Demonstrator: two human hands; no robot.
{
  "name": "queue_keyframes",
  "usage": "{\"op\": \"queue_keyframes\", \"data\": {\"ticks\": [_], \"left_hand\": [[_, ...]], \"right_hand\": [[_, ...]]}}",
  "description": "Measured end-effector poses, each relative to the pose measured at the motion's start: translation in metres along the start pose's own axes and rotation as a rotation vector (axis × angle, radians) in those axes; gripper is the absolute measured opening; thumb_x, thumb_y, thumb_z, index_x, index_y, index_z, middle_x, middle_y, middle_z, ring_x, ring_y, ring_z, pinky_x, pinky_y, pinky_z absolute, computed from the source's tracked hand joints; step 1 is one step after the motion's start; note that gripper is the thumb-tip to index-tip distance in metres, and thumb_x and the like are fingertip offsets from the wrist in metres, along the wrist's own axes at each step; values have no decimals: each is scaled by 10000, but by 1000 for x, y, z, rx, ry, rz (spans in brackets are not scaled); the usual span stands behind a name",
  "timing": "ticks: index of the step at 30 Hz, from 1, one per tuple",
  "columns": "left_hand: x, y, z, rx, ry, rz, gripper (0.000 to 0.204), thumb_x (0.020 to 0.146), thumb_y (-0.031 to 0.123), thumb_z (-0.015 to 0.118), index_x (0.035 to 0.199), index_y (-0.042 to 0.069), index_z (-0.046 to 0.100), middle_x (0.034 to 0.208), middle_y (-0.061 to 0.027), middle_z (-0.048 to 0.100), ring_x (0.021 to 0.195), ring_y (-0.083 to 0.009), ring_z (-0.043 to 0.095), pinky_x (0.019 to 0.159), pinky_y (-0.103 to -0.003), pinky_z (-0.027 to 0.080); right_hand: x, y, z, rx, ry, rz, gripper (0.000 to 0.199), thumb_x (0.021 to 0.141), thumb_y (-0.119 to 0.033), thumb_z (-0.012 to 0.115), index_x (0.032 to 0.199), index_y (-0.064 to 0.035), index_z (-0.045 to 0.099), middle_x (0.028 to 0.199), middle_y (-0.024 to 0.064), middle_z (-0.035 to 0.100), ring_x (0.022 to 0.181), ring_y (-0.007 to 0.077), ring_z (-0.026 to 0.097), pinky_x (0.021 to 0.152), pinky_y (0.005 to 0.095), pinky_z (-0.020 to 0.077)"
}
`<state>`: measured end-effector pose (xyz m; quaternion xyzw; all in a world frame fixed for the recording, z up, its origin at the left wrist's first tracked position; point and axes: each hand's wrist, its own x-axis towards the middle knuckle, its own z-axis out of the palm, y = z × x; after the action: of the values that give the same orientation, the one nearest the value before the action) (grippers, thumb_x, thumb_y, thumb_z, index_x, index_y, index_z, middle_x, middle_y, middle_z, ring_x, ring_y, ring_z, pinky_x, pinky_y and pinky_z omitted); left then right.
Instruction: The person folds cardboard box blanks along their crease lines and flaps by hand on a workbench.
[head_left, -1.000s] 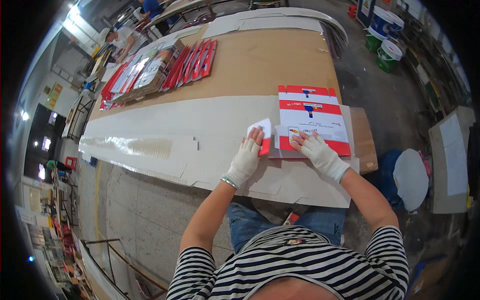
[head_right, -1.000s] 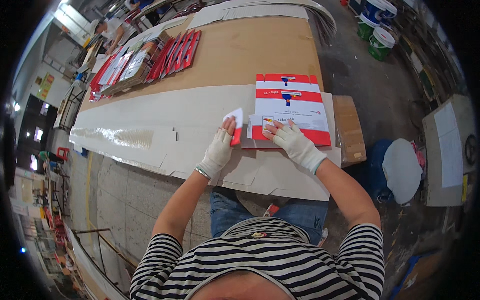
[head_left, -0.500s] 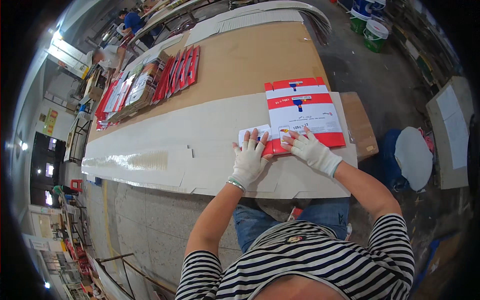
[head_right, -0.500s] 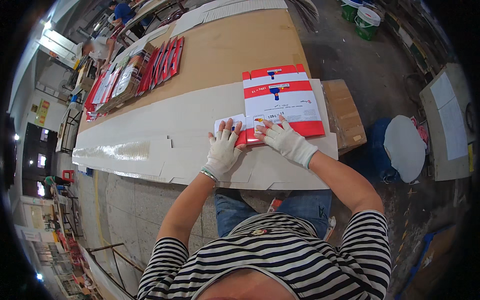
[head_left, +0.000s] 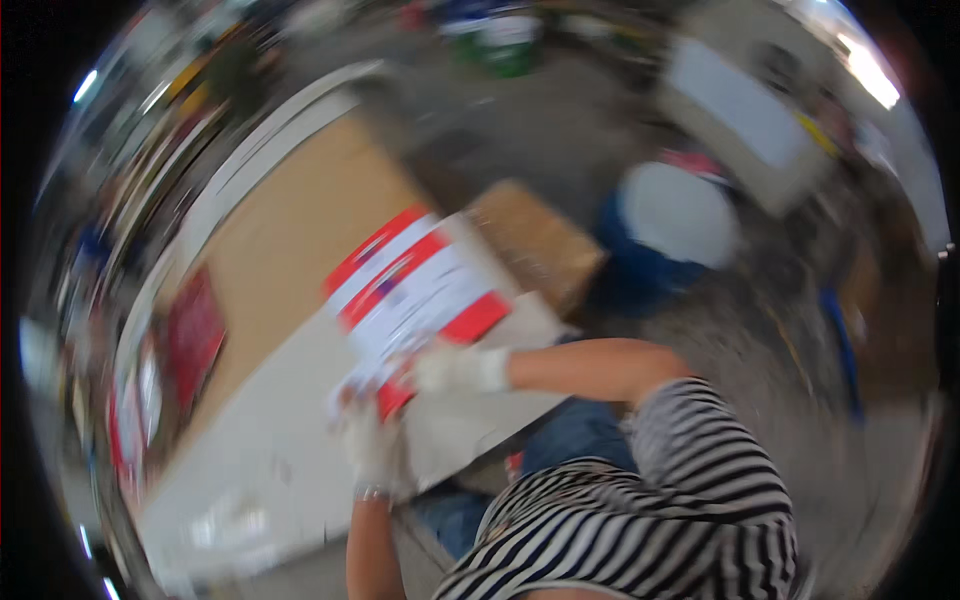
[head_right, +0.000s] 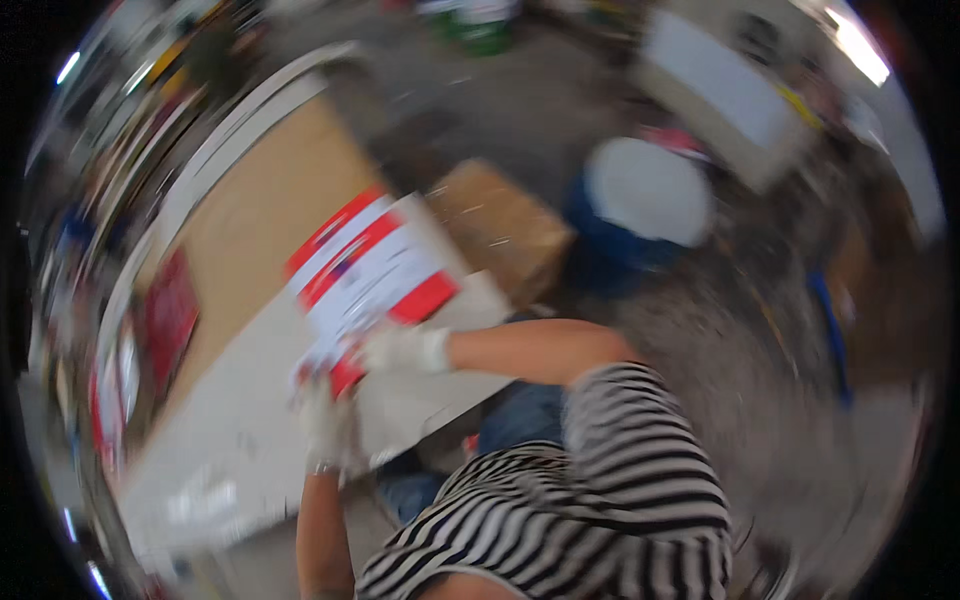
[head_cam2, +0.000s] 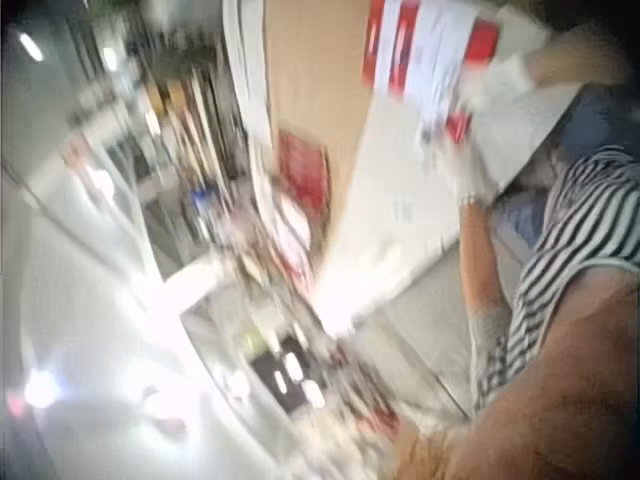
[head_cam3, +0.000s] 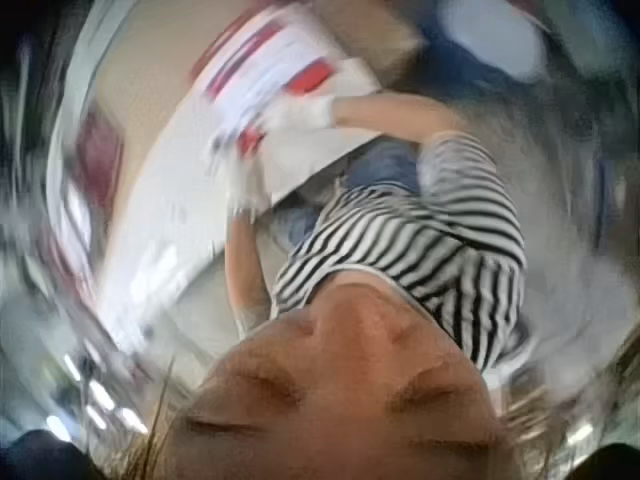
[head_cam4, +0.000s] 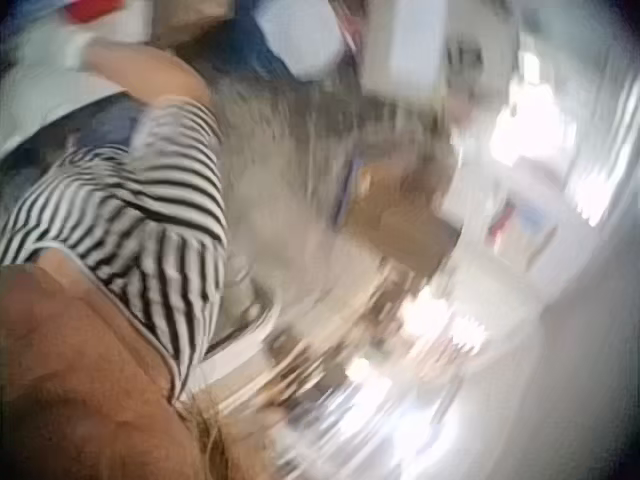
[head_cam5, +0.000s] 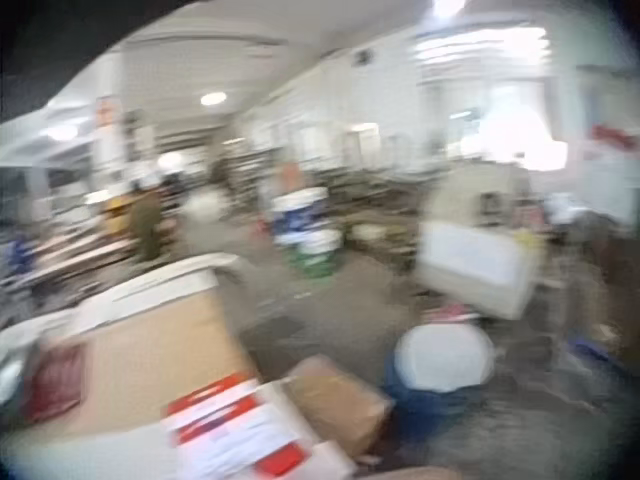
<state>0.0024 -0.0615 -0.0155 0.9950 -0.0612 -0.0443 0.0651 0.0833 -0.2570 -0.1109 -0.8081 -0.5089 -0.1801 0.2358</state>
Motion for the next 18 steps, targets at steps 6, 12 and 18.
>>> {"op": "queue_keyframes", "data": {"ticks": [6,12,18], "left_hand": [[-12,19,-17,283,-20,-137,590,969,370,476,1437,23,379,1539,-172,292,1419,-352,266,1114,-478,296],[4,-13,20,480,294,208,585,984,508,375,1387,95,471,1393,-180,478,1236,-389,477,1002,-552,389],[7,-27,27,565,384,456,474,1010,343,364,1364,50,481,1384,-182,480,1217,-390,489,1023,-557,362]], "right_hand": [[23,-7,-13,-248,-147,-82,277,885,-225,513,1148,-213,598,1209,-34,596,1238,216,499,975,671,335],[7,1,-23,-404,-175,-61,363,939,-257,456,1296,-258,517,1343,-17,524,1275,228,483,965,701,356],[8,1,-23,-384,-206,-77,424,948,-252,471,1371,-282,470,1414,-22,479,1327,219,438,981,704,345]]}}
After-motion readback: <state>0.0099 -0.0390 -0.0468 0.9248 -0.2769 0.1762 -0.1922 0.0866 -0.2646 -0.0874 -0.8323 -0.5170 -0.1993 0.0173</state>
